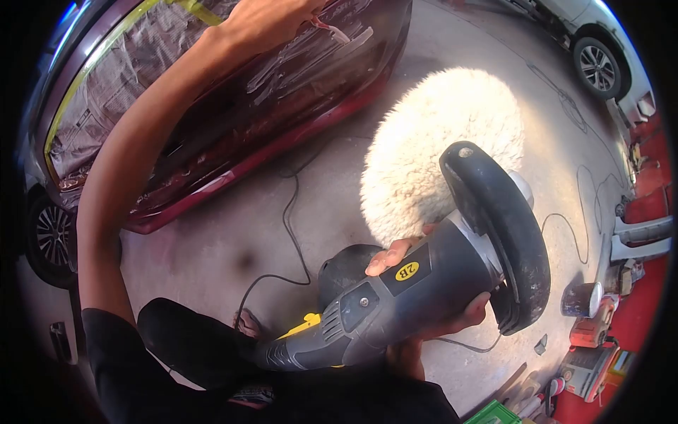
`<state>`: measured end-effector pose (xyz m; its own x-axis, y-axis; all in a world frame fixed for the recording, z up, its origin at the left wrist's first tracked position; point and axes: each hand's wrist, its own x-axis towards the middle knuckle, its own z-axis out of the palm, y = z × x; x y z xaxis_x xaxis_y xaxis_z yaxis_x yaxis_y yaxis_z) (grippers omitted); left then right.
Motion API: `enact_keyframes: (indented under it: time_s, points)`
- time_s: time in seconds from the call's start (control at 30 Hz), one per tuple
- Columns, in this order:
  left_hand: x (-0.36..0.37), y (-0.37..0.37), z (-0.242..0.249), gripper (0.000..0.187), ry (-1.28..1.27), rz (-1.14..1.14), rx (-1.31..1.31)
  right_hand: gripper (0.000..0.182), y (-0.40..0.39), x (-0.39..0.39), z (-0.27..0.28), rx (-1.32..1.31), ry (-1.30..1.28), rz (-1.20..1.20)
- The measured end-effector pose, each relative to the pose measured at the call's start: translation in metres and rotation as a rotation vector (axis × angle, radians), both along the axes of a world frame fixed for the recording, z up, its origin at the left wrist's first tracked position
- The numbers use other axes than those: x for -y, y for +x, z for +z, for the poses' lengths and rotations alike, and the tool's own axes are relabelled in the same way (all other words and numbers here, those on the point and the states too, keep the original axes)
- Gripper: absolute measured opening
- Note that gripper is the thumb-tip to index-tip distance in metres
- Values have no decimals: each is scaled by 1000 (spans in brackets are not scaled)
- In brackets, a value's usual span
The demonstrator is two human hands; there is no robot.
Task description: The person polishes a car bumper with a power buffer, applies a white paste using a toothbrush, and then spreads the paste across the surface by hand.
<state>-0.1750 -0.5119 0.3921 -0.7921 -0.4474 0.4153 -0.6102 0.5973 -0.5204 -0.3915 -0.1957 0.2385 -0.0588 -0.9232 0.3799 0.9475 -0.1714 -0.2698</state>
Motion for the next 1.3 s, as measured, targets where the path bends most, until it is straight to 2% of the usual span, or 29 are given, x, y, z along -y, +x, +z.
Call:
enact_keyframes:
  time_s: [0.1, 0.13, 0.23, 0.27, 0.37, 0.4, 0.5, 0.57, 0.6, 0.7, 0.73, 0.83, 0.97, 1.03, 1.1, 1.23, 1.27, 1.3]
  points:
    - [54, -46, -18, 15, -140, -36, -18, 97, 0, 2, 0, 42, -5, 9]
    - [65, -57, -20, 16, -201, -46, -24, 97, 5, 3, 3, 130, 1, -1]
    - [94, -79, -29, 17, -144, 0, 17, 98, -5, 7, -4, 95, 7, 17]
    - [101, -79, -36, 18, -225, -1, 38, 97, -7, 6, -2, 120, 16, 30]
    - [115, -67, -54, 16, -224, -75, 180, 97, -15, 9, -4, 178, 28, 52]
    - [114, -57, -59, 8, -264, -230, 97, 98, -15, 10, -4, 207, 33, 51]
    - [84, -43, -25, 7, 141, -138, 413, 99, -14, 13, -9, 278, 31, 20]
    - [98, -43, -11, 4, 327, 38, 263, 100, -23, 13, -13, 231, 55, 59]
    - [94, -41, 7, 14, 89, -89, 349, 100, -25, 14, -14, 227, 57, 75]
    - [106, -49, 10, 11, -165, -176, 189, 99, -26, 15, -13, 237, 57, 111]
    - [114, -49, 3, 10, -200, -227, 151, 99, -27, 15, -12, 233, 58, 127]
    - [110, -38, -10, 10, -206, -202, 394, 99, -32, 14, -9, 180, 51, 170]
    - [31, 11, -4, 11, 60, -95, 612, 100, -31, 17, -22, 36, -65, 132]
    - [-25, 61, 0, 2, 208, -137, 442, 100, -26, 12, -20, -47, -59, 84]
    - [-85, 108, 1, 3, 341, -41, 341, 100, -12, -1, -10, -69, 18, -5]
    - [-209, 221, -14, 7, 503, 343, 138, 112, -22, -17, 1, -359, 191, 129]
    - [-241, 263, -30, 9, 513, 410, 80, 111, -15, -21, -4, -403, 223, 14]
    - [-275, 303, -49, 9, 619, 571, 7, 110, -18, -18, -3, -500, 206, 23]
